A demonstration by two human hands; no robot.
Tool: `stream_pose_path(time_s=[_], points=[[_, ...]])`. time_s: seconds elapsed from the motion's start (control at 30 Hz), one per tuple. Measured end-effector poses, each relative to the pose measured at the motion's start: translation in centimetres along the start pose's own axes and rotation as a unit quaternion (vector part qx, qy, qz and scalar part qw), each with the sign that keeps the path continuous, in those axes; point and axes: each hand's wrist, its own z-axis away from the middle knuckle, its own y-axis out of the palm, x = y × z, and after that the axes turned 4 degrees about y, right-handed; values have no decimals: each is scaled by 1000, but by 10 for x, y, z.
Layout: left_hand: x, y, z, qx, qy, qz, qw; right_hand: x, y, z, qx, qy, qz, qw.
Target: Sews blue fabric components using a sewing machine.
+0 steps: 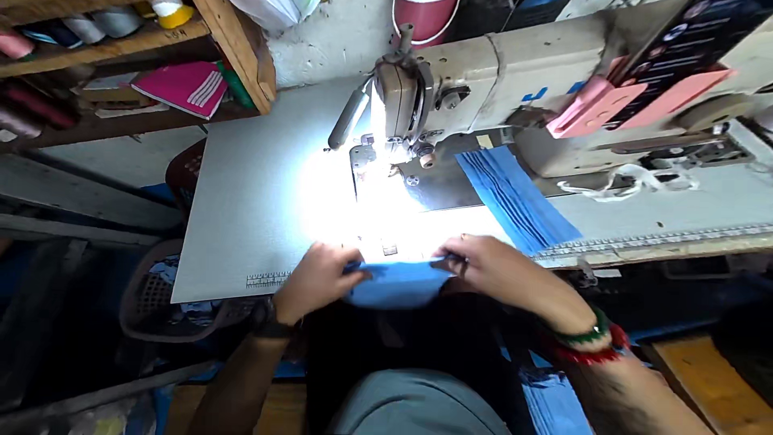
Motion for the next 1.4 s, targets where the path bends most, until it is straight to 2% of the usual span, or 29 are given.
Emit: stream_pose_path(time_s=[0.1,0.17,0.27,0.37,0.43,0.5,0.6,0.7,0.83,0.9,1.0,1.13,1.23,1.33,1.4], points=[[21,-6,-28,-3,-43,50,998,-15,-7,-38,-19,39,2,999],[23,-14,-37,22,-64,156,985,-18,-14,-49,-18,59,-17,998],[16,-24,-27,112,15,241,964,-12,-27,-34,35,17,-100,994],[13,-24,-10,180,96,325,923,-8,-33,-7,104,-21,-199,974],[21,-20,-2,175,70,382,905,-12,-36,4,105,-57,-278,953],[26,-19,6,136,14,397,907,-15,-39,10,74,-47,-317,944],[21,-18,22,71,-14,311,948,-9,-35,18,6,-7,-267,964],[7,-14,44,21,1,214,977,0,-24,34,-3,-15,-229,973],[-2,-4,50,-48,-32,149,987,-3,-14,36,-27,29,-175,984],[5,2,37,-90,-59,52,993,-10,-10,18,-51,69,-118,989],[22,6,9,-97,-93,-18,991,-17,-6,-16,-78,112,-39,990],[35,0,-20,-102,-123,-42,986,-20,-5,-44,-105,124,27,986],[38,-2,-26,-129,-132,-84,979,-17,-2,-45,-144,102,69,982],[23,-4,-15,-162,-56,-94,981,-6,-2,-31,-166,46,70,982],[24,1,-4,-137,2,-61,989,-1,5,-12,-134,14,57,989]])
